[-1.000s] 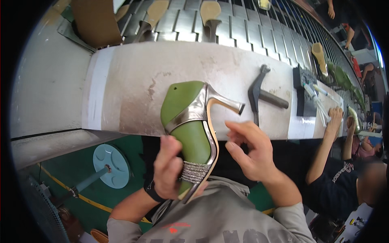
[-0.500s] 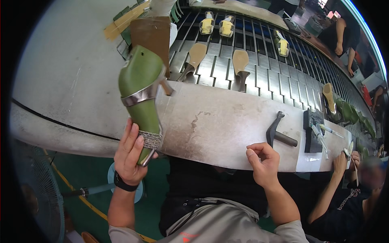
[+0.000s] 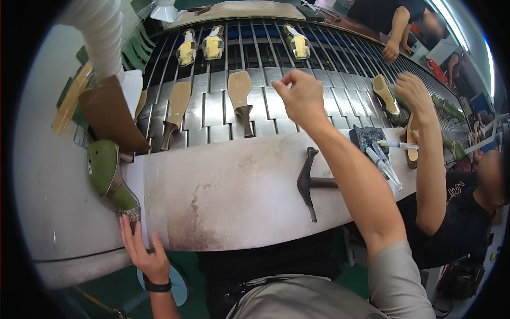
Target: The person hammers the edges of a green high-heeled shoe, applies a substance from a syringe to the sole area, and then presses a tan sole piece onto the bottom of the shoe by hand.
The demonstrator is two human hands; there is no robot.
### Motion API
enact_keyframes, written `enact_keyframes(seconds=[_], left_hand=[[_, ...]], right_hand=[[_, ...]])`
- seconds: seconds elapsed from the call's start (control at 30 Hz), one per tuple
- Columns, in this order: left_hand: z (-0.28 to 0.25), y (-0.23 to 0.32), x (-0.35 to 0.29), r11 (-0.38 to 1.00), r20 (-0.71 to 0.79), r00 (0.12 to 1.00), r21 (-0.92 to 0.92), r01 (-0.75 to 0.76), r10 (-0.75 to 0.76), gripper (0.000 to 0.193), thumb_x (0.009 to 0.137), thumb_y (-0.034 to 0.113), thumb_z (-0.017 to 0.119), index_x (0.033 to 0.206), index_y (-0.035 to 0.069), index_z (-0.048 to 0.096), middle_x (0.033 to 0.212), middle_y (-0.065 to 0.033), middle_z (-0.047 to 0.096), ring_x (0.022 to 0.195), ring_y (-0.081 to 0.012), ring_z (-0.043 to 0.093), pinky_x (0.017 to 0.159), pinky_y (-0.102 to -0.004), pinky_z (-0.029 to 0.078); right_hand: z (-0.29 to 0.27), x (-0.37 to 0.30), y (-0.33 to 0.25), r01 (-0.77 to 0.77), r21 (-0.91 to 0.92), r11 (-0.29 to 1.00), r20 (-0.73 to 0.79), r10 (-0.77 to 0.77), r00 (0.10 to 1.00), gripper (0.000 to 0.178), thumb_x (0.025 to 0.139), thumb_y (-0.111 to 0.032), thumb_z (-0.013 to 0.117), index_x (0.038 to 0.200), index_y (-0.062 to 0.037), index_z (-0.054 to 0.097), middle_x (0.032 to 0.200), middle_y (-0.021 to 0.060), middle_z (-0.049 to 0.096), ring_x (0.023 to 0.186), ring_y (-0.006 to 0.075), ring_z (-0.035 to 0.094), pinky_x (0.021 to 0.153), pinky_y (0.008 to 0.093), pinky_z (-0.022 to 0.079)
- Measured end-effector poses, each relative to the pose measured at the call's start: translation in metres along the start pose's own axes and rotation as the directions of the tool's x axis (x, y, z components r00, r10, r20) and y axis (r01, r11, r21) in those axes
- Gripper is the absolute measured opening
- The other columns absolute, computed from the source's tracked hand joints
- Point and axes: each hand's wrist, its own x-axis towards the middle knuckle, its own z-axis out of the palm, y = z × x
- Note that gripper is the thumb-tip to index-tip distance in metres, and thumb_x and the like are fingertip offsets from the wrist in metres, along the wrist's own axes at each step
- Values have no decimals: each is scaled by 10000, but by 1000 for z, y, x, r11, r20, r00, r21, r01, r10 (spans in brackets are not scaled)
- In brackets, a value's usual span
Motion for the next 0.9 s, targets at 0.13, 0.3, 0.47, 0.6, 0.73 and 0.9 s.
enact_keyframes(seconds=[0.13,0.3,0.47,0.6,0.73,0.9], left_hand=[[25,45,11,976,57,997,-213,-35,49,362,920,95,681,1243,-64,652,1455,-289,607,1356,-481,569,1146,-581,435],[45,63,21,968,255,965,-251,8,59,334,838,96,708,1131,-64,688,1306,-264,689,1148,-464,667,992,-540,520],[37,66,29,977,247,965,-210,-32,85,286,968,213,711,1153,-4,737,1200,-226,755,1079,-416,728,969,-532,554],[34,70,35,972,259,963,-234,-10,72,257,942,184,714,1101,-16,742,1180,-210,759,1069,-393,730,900,-500,570],[37,71,35,969,201,978,-245,-6,57,256,928,176,714,1098,-15,743,1173,-204,758,1062,-389,731,895,-497,565],[34,73,27,967,145,989,-253,11,26,312,909,208,758,1142,1,739,1207,-186,750,1090,-393,717,929,-512,554]], right_hand=[[36,75,41,-159,-311,937,30,177,984,321,891,-376,756,872,-56,748,874,173,777,885,386,758,831,484,587],[94,145,77,-138,-356,924,180,213,960,338,879,-379,730,979,-57,748,974,200,777,1000,389,746,885,483,577],[205,208,2,125,-207,970,299,-58,952,670,890,-487,761,1272,39,594,1264,268,678,1223,427,654,1029,506,544],[277,247,-40,-33,-198,980,240,81,967,1065,823,-522,842,1571,39,332,1442,282,531,1270,426,624,1045,487,538],[280,237,-39,-107,-189,976,164,139,977,1047,753,-445,890,1555,6,391,1369,255,578,1239,396,647,1023,466,561],[197,206,-34,-220,75,973,207,200,958,857,744,-461,833,1412,16,586,1296,282,680,1179,418,683,1026,467,534]])
